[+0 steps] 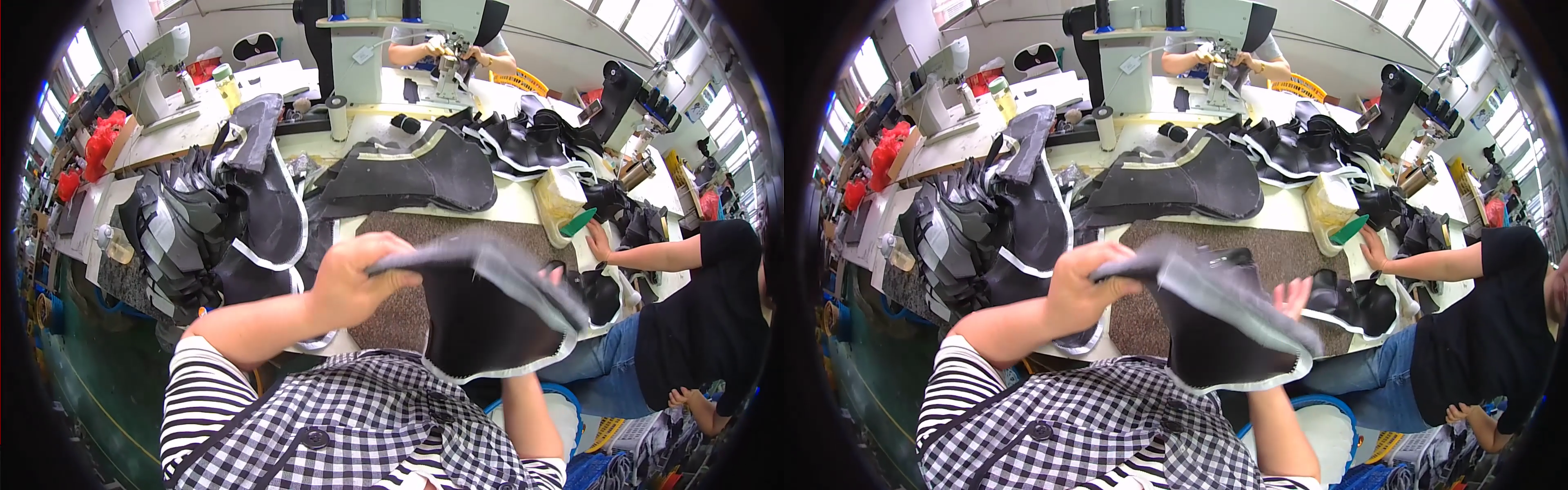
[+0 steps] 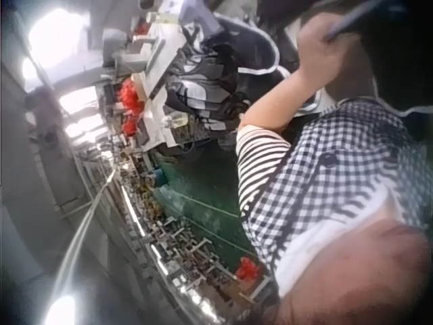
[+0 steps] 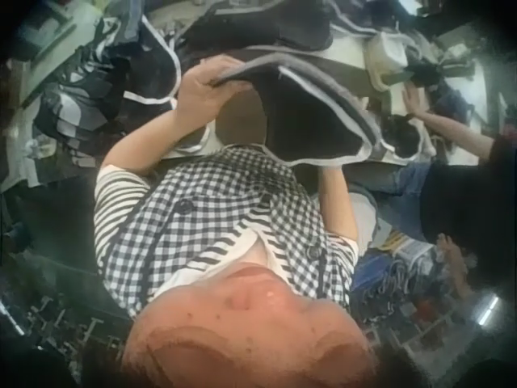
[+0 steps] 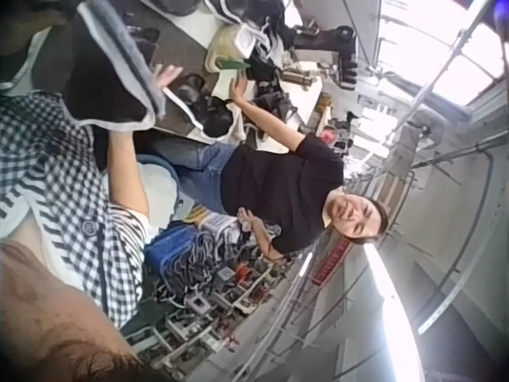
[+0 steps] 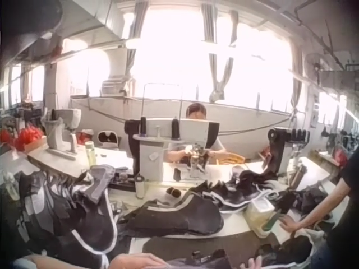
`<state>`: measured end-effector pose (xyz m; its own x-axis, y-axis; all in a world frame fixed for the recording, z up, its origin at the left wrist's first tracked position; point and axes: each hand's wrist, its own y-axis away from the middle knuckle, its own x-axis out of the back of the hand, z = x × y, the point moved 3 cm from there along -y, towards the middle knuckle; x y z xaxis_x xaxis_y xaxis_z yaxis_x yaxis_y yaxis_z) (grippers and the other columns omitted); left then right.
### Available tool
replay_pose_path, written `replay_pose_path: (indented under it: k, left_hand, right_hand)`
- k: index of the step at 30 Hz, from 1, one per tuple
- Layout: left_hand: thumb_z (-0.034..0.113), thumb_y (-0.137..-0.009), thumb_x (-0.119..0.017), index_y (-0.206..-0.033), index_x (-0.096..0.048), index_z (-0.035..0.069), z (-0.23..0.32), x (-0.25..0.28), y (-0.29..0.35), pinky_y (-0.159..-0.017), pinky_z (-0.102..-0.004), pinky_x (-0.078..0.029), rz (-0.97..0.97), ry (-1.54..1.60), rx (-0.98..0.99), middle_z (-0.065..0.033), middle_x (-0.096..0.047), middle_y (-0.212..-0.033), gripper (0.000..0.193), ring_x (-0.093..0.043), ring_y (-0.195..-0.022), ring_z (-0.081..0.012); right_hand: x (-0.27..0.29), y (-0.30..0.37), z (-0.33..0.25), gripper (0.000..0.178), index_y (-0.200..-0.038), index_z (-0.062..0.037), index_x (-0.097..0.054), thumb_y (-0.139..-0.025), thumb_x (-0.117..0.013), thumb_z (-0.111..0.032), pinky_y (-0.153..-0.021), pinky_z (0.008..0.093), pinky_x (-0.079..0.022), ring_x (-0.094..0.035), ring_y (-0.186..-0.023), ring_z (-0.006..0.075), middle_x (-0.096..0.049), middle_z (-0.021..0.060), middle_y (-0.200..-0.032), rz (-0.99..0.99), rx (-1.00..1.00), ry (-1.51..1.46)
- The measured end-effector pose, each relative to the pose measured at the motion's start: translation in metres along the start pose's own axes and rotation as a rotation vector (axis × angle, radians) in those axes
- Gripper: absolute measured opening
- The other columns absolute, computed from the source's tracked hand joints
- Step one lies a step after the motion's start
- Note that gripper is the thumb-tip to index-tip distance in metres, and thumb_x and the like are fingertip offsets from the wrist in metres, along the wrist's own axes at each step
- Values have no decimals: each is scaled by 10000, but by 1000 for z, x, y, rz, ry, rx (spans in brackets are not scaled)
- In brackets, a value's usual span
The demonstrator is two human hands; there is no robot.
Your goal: Assembling shoe upper components by inserting linings and reinforcement pieces.
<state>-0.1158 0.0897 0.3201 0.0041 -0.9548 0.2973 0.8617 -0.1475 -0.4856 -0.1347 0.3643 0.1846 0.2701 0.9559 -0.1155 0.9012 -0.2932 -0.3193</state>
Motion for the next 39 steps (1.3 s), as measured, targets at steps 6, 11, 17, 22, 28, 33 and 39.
replay_pose_path:
  k: [6, 11, 17, 22, 28, 33, 39]
  left_hand:
    - [15, -870, -667, -1058, -646, -1, -31, -9, 52, -846, -287, -509, 125, 435, 106, -100, -684, -1056, 190, -652, -967, -178]
    - [0, -900, -564, -1036, -596, 8, -54, -2, 88, -810, -257, -470, 67, 430, 274, -25, -632, -931, 141, -592, -895, -104]
    - [51, -927, -566, -1213, -542, 23, -76, 4, 136, -934, -339, -504, 191, 906, 530, -98, -626, -1129, 288, -622, -1026, -189]
    - [21, -937, -499, -1071, -583, 29, -83, 12, 121, -692, -270, -512, 216, 895, 699, -25, -627, -890, 158, -610, -792, -123]
    - [122, -995, -450, -1215, -576, 21, -110, 10, 119, -803, -283, -536, 284, 1369, 703, -80, -655, -1040, 272, -639, -954, -159]
    - [-59, -886, -607, -1085, -633, 40, -179, -9, 138, -814, -278, -521, 236, 1063, 758, -29, -665, -989, 224, -632, -907, -115]
    - [82, -821, -703, -1205, -566, -11, -148, 6, 78, -956, -324, -463, -115, 861, 679, -104, -619, -1202, 419, -590, -1097, -200]
  right_hand:
    - [-42, 40, -82, 372, -1165, -39, -649, -867, -644, -262, -1129, 529, -232, -427, -1338, 364, -589, 180, -1301, -791, 180, 173]
    - [-31, 54, -65, 195, -1037, 29, -657, -871, -631, -70, -820, 293, -519, -649, -903, 154, -688, 79, -995, -391, -281, -42]
    - [-47, 56, -69, 228, -1063, 30, -634, -856, -653, -65, -872, 309, -493, -632, -949, 158, -675, 82, -1037, -506, -638, -333]
    - [-67, 43, -36, 532, -1317, -2, -479, -859, -717, -131, -982, 323, -416, -543, -1113, 191, -555, 109, -1272, -278, -755, -343]
    - [-58, 32, -60, 933, -1413, -18, -305, -696, -863, -232, -921, 334, -377, -453, -1121, 213, -408, 145, -1356, -309, 308, 333]
    - [-70, -5, -64, 459, -1167, -3, -605, -779, -800, -152, -932, 340, -458, -584, -1023, 178, -647, 58, -1081, -927, -308, 98]
    - [-68, -30, -51, 372, -1082, -20, -639, -740, -772, -76, -881, 385, -488, -618, -998, 246, -665, 101, -1041, -895, 11, 358]
